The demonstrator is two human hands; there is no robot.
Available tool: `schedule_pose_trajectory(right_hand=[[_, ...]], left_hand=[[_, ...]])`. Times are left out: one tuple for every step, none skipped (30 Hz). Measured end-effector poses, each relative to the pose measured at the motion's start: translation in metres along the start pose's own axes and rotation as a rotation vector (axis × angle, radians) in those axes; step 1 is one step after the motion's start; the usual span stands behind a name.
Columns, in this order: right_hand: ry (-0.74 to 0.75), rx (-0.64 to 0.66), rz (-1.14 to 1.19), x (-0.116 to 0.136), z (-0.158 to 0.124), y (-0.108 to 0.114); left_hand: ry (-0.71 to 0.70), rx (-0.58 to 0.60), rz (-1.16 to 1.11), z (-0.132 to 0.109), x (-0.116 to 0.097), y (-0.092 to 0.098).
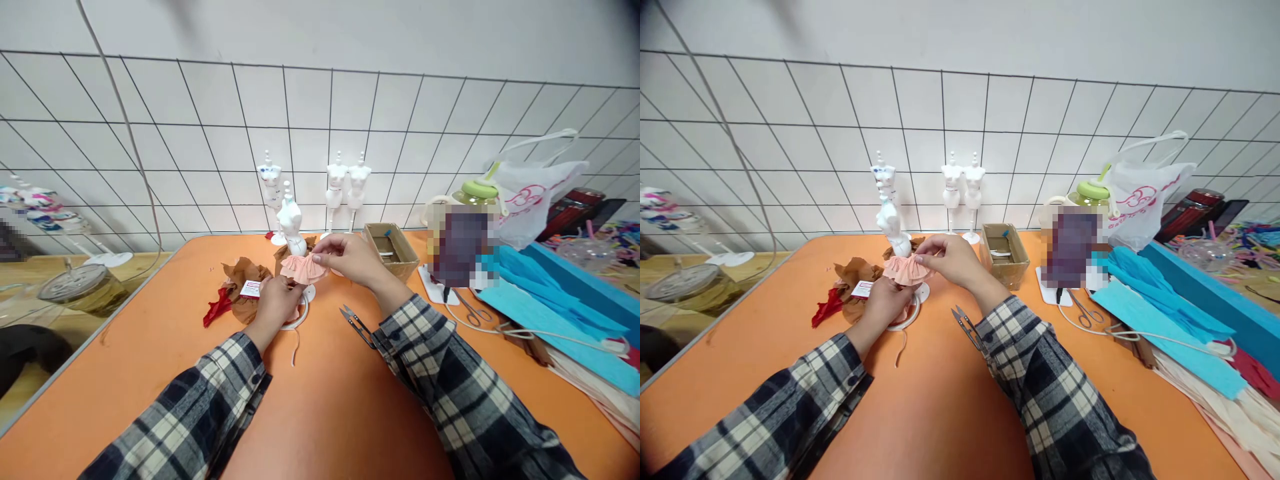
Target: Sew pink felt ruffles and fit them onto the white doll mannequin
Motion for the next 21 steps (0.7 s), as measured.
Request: schedule_pose_trajectory(right_hand=[[-0.010,-0.018,-0.027,0.000,0.000,0.000],[-0.015,-0.038,-0.050,0.000,-0.001,0.000],[-0.014,-0.056,-0.064,0.000,-0.001,0.000],[-0.008,-0.070,-0.070,0.000,-0.001,0.000],[-0.003,-0.078,-0.069,0.000,-0.002,-0.001],[-0.004,-0.080,-0.057,0.000,-0.003,-0.001],[-0.015,-0.074,-0.037,0.000,-0.004,-0.002],[-0.035,-0.061,-0.015,0.000,-0.005,-0.003],[-0.064,-0.047,0.004,0.000,-0.006,-0.004],[-0.095,-0.035,0.018,0.000,-0.007,-0.005],[-0.122,-0.027,0.027,0.001,-0.009,-0.005],[-0.144,-0.019,0.033,0.002,-0.010,-0.006],[-0.158,-0.017,0.039,0.004,-0.012,-0.006],[-0.165,-0.026,0.047,0.007,-0.013,-0.006],[-0.164,-0.040,0.056,0.009,-0.014,-0.006],[-0.159,-0.057,0.065,0.011,-0.015,-0.005],[-0.156,-0.069,0.071,0.013,-0.016,-0.004],[-0.156,-0.073,0.072,0.014,-0.017,-0.004],[-0.160,-0.063,0.068,0.014,-0.018,-0.005],[-0.171,-0.039,0.062,0.014,-0.018,-0.006],[-0.183,-0.011,0.055,0.014,-0.019,-0.007]], left_hand=[[-0.001,0.001,-0.003,0.000,0.000,0.000],[0.000,0.001,-0.003,0.000,0.000,-0.001],[0.001,0.001,-0.003,0.000,0.000,-0.001],[0.002,0.001,-0.002,0.000,0.000,-0.001],[0.001,-0.001,-0.001,0.000,0.000,-0.001],[-0.002,-0.003,0.001,0.000,0.000,-0.001],[-0.007,-0.005,0.002,0.000,0.000,0.000],[-0.011,-0.007,0.003,0.000,-0.001,0.000],[-0.014,-0.008,0.004,0.000,-0.001,0.001],[-0.016,-0.008,0.004,0.000,-0.001,0.001],[-0.014,-0.006,0.002,0.000,-0.001,0.002],[-0.009,-0.003,-0.001,0.000,-0.001,0.002],[-0.003,0.001,-0.007,0.000,0.000,0.002],[0.003,0.005,-0.018,-0.001,0.000,0.001],[0.008,0.010,-0.032,-0.001,0.001,0.001],[0.011,0.015,-0.050,-0.002,0.001,0.001],[0.015,0.020,-0.070,-0.002,0.001,0.000],[0.020,0.026,-0.092,-0.003,0.001,0.000],[0.027,0.033,-0.115,-0.003,0.001,-0.001],[0.039,0.040,-0.142,-0.004,0.002,-0.001],[0.050,0.048,-0.166,-0.004,0.002,-0.001]])
Point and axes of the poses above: each hand's wrist, its own z-axis towards the middle knuckle, its own y-axis out of the back of the hand, x = y × z, the point moved 5 cm from there along z, towards the middle knuckle, and after that the axes turned 12 degrees about -y, right-handed, at the moved point
